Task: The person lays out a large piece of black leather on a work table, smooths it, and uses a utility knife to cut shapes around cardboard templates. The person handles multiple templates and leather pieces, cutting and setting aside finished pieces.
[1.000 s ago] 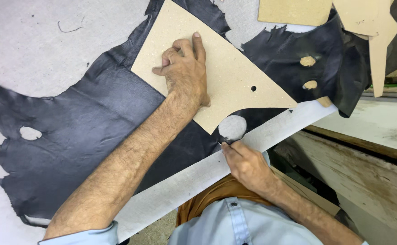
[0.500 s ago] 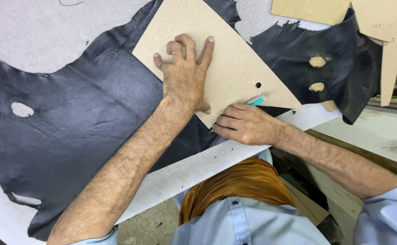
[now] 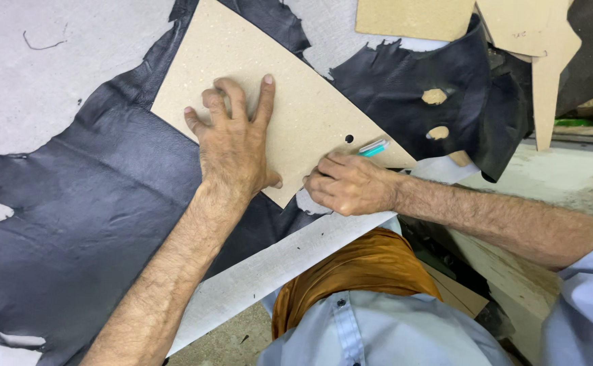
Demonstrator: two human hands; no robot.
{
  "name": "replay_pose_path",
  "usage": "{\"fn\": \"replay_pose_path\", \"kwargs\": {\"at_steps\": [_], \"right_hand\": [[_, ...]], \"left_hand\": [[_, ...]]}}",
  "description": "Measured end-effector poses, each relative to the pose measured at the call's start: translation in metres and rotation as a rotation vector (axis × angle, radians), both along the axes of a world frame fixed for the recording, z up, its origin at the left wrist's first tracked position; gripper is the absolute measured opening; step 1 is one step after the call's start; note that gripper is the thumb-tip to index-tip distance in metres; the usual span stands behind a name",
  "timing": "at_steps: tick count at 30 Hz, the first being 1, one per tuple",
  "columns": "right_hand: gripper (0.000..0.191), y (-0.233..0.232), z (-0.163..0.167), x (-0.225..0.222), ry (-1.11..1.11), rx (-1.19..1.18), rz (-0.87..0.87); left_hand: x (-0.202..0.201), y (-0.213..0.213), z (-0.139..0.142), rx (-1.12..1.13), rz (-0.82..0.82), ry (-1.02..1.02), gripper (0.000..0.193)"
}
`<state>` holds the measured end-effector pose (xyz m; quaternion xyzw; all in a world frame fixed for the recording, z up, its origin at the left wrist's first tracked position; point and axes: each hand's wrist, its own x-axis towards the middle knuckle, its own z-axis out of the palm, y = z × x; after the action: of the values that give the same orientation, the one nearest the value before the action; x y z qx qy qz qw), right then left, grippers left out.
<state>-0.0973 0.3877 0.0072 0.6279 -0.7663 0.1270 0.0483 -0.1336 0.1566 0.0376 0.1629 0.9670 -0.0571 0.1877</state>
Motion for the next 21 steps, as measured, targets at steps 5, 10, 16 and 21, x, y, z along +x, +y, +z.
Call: {"fn": "replay_pose_path", "kwargs": {"at_steps": [5,10,16,21], "right_hand": [[0.026,0.029,0.004,0.010,-0.008,0.005,-0.230],[0.024,0.054,0.003,0.032,-0.010,-0.017,-0.459],[0.030,0.097,-0.002,0.049,-0.050,-0.013,-0.580],[0.031,0.135,0.006,0.053,-0.100,0.036,-0.656]], "left_hand": [[-0.001,0.001,0.003,-0.028,-0.003,-0.034,0.150],[-0.001,0.003,0.006,-0.010,-0.008,-0.020,0.149],[0.000,0.002,0.009,-0.028,-0.075,0.027,0.148],[0.000,0.004,0.013,-0.045,-0.083,0.023,0.146]]}}
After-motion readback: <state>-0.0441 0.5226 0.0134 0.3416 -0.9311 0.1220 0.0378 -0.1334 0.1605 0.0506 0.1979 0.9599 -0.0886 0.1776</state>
